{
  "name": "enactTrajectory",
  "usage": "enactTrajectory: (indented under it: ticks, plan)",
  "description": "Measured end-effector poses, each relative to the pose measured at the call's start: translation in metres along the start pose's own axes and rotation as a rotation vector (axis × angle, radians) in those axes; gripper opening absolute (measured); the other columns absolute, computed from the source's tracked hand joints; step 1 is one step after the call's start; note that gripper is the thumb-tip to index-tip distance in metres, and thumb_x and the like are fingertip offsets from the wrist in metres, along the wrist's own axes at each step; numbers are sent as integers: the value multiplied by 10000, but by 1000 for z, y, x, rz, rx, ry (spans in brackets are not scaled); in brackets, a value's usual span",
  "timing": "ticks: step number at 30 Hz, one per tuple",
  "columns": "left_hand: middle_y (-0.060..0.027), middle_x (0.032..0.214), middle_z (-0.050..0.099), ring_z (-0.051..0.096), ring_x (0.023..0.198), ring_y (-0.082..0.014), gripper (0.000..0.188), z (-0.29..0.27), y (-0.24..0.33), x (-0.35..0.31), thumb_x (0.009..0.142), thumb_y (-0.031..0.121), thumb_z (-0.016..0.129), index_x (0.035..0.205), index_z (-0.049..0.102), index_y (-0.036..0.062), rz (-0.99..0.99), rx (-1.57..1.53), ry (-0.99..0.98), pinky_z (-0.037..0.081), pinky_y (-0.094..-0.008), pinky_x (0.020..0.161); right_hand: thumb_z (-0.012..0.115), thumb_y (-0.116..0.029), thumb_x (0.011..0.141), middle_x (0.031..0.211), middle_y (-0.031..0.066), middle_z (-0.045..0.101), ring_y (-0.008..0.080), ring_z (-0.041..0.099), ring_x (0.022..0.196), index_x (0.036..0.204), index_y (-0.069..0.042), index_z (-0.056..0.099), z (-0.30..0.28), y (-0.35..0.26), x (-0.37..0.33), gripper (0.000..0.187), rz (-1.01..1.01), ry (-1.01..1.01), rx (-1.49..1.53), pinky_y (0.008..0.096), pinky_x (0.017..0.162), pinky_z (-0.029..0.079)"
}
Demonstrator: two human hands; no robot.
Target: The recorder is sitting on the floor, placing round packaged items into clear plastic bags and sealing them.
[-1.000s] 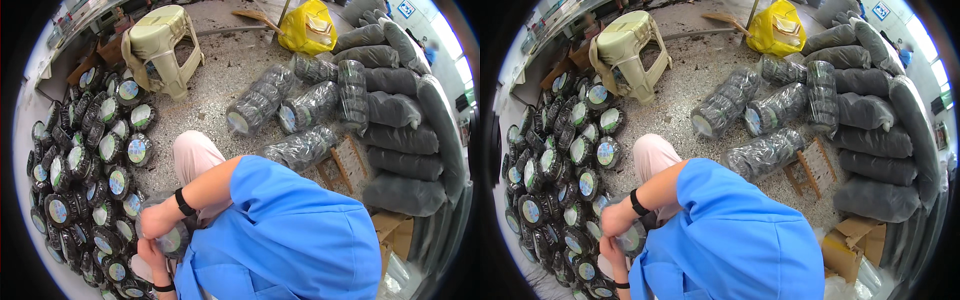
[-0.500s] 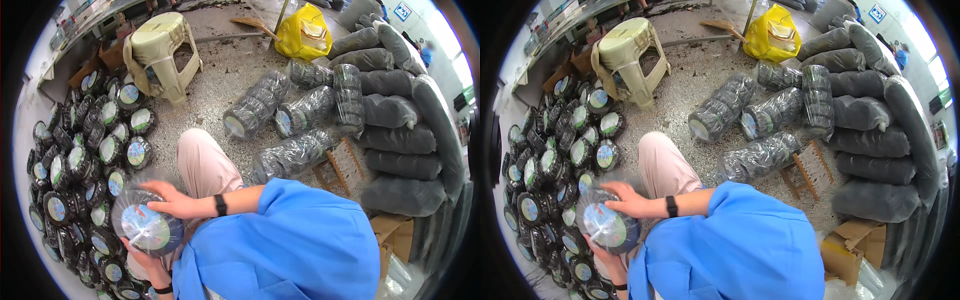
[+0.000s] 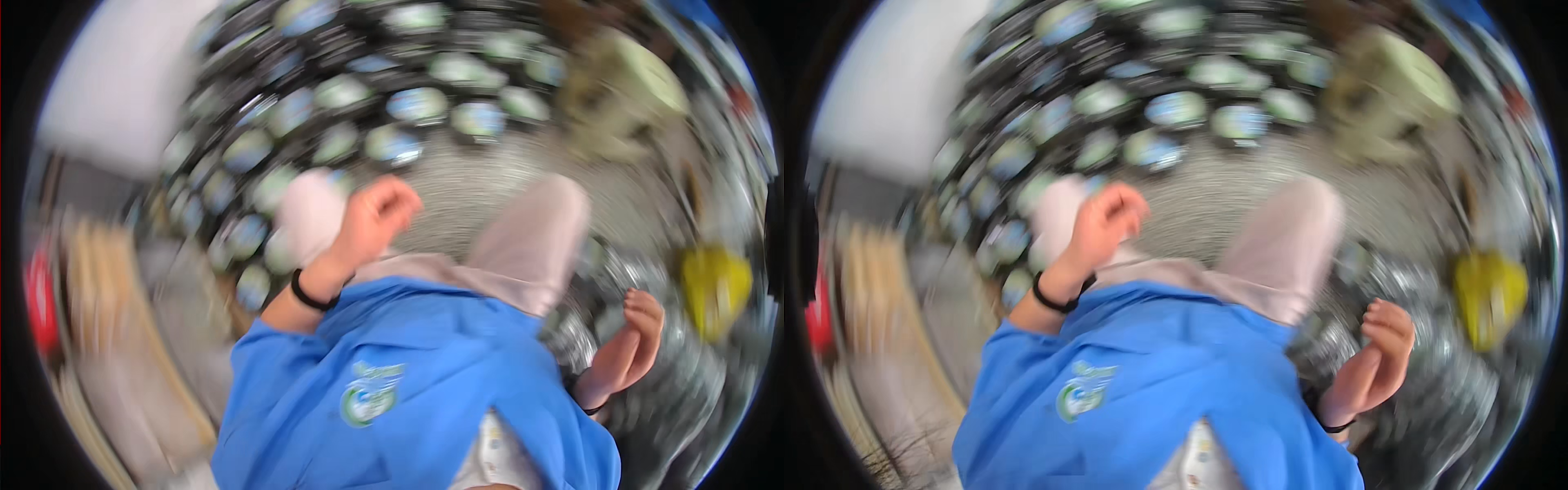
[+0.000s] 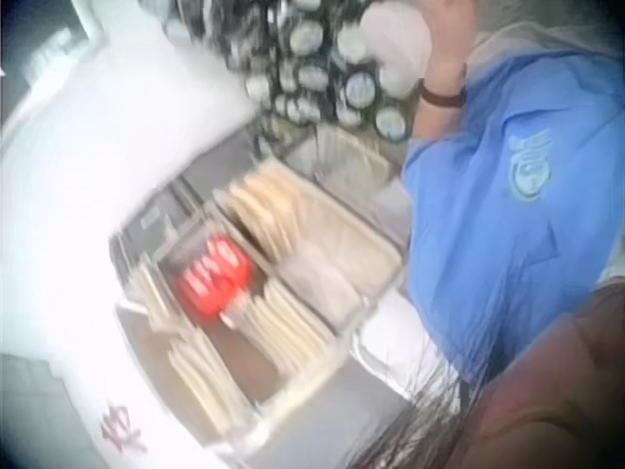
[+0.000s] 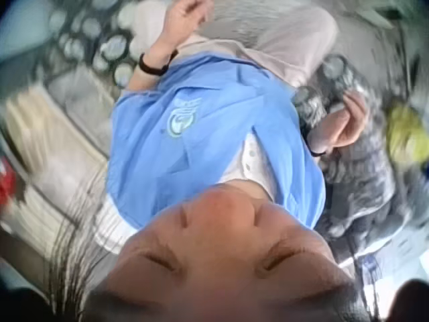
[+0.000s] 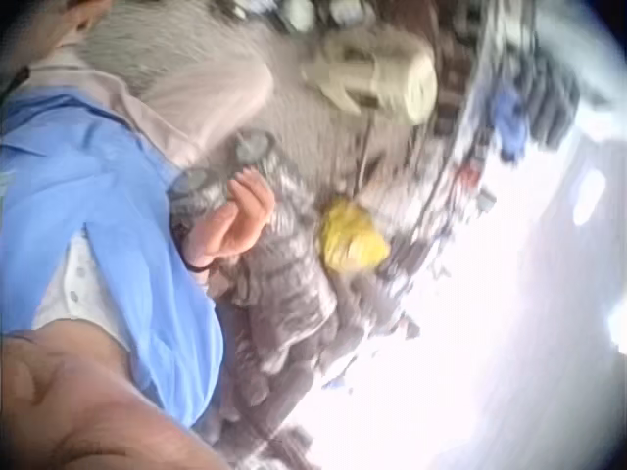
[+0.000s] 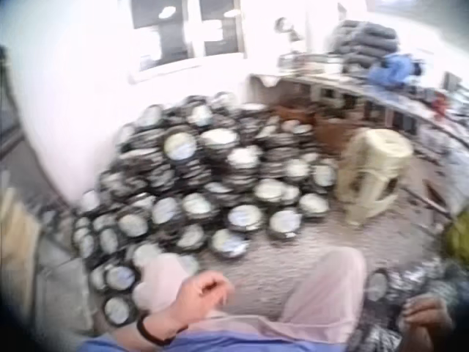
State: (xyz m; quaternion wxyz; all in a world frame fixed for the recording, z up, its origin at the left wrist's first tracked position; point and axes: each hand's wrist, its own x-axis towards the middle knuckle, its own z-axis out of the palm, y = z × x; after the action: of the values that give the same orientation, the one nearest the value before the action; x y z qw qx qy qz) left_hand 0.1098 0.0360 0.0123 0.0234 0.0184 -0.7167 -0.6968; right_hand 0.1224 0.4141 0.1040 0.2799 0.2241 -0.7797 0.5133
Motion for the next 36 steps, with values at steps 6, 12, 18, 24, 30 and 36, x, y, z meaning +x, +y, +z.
enactTrajectory:
  ticks: [6,12,18,24,30,36]
  plan:
    - [-15,819,610,557,732,-111,232,-224,-178,-428,988,257,557,1017,612,34,-188,93,1740,464,-260,666,425,-44,975,886,123,636,211,597,844,943,59,635,140,55,61,236,-34,-710,270,298,820,472]
    - [-219,1015,688,659,922,-423,306,90,-318,-662,938,280,520,966,681,21,-1611,452,1640,524,-503,792,537,-192,1024,983,47,663,146,631,961,1129,13,640,299,139,96,253,324,-1045,31,287,837,488]
    - [-285,1236,616,590,1166,-409,503,330,-370,-599,897,410,574,1133,668,-24,-1885,-367,1072,482,-473,980,555,-210,1016,920,47,657,108,611,830,1117,3,631,404,24,63,248,30,-1771,77,258,734,490]
    - [-270,1327,545,532,1238,-426,549,377,-343,-577,862,315,664,1264,552,-42,-1906,-629,1712,465,-488,1009,600,-192,995,966,14,643,90,587,872,1175,-3,632,501,-5,54,263,-393,-1729,156,240,781,462]
    - [-253,1540,287,295,1439,-363,814,413,-362,-619,857,348,688,1468,313,-38,-2262,-308,2006,358,-450,1126,573,-110,988,933,38,655,109,604,843,1148,9,629,478,-101,-7,207,-484,-1973,184,260,782,487]
    - [-293,1389,479,570,1207,-371,614,445,-411,-639,849,284,703,1326,492,-41,-2094,-566,2000,485,-424,992,585,-78,958,905,27,654,106,605,841,1125,8,622,468,-153,-39,191,-554,-2171,9,246,769,480]
